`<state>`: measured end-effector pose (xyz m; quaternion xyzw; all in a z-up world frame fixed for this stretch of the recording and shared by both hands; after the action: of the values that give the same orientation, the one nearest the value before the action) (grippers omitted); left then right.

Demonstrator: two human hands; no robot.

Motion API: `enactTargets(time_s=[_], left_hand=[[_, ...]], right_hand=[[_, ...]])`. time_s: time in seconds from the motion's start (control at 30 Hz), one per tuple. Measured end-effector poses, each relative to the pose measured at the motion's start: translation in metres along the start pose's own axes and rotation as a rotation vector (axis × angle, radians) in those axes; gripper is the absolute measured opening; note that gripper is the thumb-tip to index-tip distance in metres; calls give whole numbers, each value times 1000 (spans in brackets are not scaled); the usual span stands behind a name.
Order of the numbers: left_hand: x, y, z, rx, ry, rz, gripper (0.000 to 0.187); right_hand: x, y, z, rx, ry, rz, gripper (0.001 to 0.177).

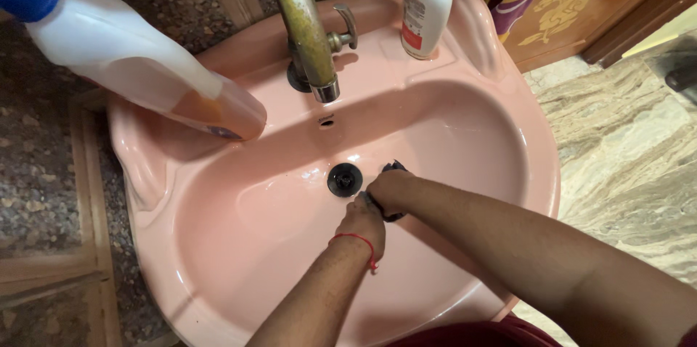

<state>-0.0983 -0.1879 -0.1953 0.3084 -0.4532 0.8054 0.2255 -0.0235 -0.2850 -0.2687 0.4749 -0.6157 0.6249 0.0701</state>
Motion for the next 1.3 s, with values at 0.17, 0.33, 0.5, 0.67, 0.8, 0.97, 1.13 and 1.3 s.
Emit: enactTargets(time_s=[0.17,0.33,0.5,0.67,0.8,0.97,1.13,1.3], left_hand=[[13,-6,1,-184,-104,-116,70],[29,-4,24,-400,102,-252,83],[18,15,44,-443,339,-209,70],[-27,16,43,-356,339,-84,73],[-52,5,29,-579,289,-55,76],[-49,5,15,-642,233,-81,76],[-39,21,26,-661,309,-93,73],[-39,34,45,-518,473,-79,75]], right_hand=[[4,-2,-11,22,-76,37,14],[9,14,-7,143,-64,-203,20],[35,6,34,82,56,-148,27],[42,-25,54,-108,183,162,55],[31,-36,49,-176,191,237,63],[20,-33,29,-208,151,233,60],[32,-38,22,-162,144,107,59],[53,-54,28,-87,335,-8,56]])
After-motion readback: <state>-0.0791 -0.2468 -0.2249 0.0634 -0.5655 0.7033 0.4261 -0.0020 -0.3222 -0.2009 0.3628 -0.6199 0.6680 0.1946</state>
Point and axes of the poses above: each hand's wrist, its own x-axis away from the middle knuckle, its own y-axis out of the palm, z = x × y, the point moved 4 cm from there along -x, towards the middle knuckle, and after that the axes turned 6 degrees about -x, right-handed, at the moved point
